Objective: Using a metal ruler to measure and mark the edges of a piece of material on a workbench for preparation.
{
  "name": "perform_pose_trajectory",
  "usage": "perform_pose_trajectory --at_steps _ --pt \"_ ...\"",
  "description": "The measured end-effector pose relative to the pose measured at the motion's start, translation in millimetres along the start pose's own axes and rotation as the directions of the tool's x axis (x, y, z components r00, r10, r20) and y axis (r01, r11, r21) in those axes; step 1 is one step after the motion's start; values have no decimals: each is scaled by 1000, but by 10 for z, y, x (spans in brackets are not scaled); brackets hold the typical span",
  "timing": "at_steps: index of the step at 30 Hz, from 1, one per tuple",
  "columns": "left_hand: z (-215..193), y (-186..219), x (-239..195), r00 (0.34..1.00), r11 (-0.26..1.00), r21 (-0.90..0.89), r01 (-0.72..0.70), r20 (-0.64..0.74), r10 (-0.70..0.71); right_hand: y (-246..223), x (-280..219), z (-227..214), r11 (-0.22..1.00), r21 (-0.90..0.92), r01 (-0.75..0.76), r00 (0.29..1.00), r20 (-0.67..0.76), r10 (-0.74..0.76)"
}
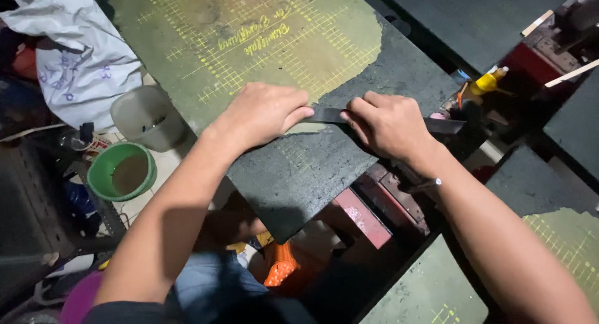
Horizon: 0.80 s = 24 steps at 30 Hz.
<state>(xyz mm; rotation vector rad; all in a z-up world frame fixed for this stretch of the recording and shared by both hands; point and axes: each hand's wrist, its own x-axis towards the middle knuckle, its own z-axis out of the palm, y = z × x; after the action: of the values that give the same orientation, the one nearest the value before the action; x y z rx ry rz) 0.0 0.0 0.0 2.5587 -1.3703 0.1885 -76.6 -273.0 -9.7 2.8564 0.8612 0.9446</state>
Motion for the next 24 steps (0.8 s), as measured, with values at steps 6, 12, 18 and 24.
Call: perform_pose_trajectory --at_steps 6,12,18,24 --pt "78 -112 -130 997 999 -45 -14 -70 10 -55 45 -105 992 111 -58 989 142 42" --pt "-19 -91 -191 998 980 -187 64 35 -59 -43 66 -97 960 252 -122 957 286 46" --pt "-114 0 -240 989 985 -161 62 140 -39 -46 135 -107 953 265 -144 924 380 34" --pt "-67 31 -271 984 975 -205 86 173 -50 -69 166 -129 975 186 -118 890 455 21"
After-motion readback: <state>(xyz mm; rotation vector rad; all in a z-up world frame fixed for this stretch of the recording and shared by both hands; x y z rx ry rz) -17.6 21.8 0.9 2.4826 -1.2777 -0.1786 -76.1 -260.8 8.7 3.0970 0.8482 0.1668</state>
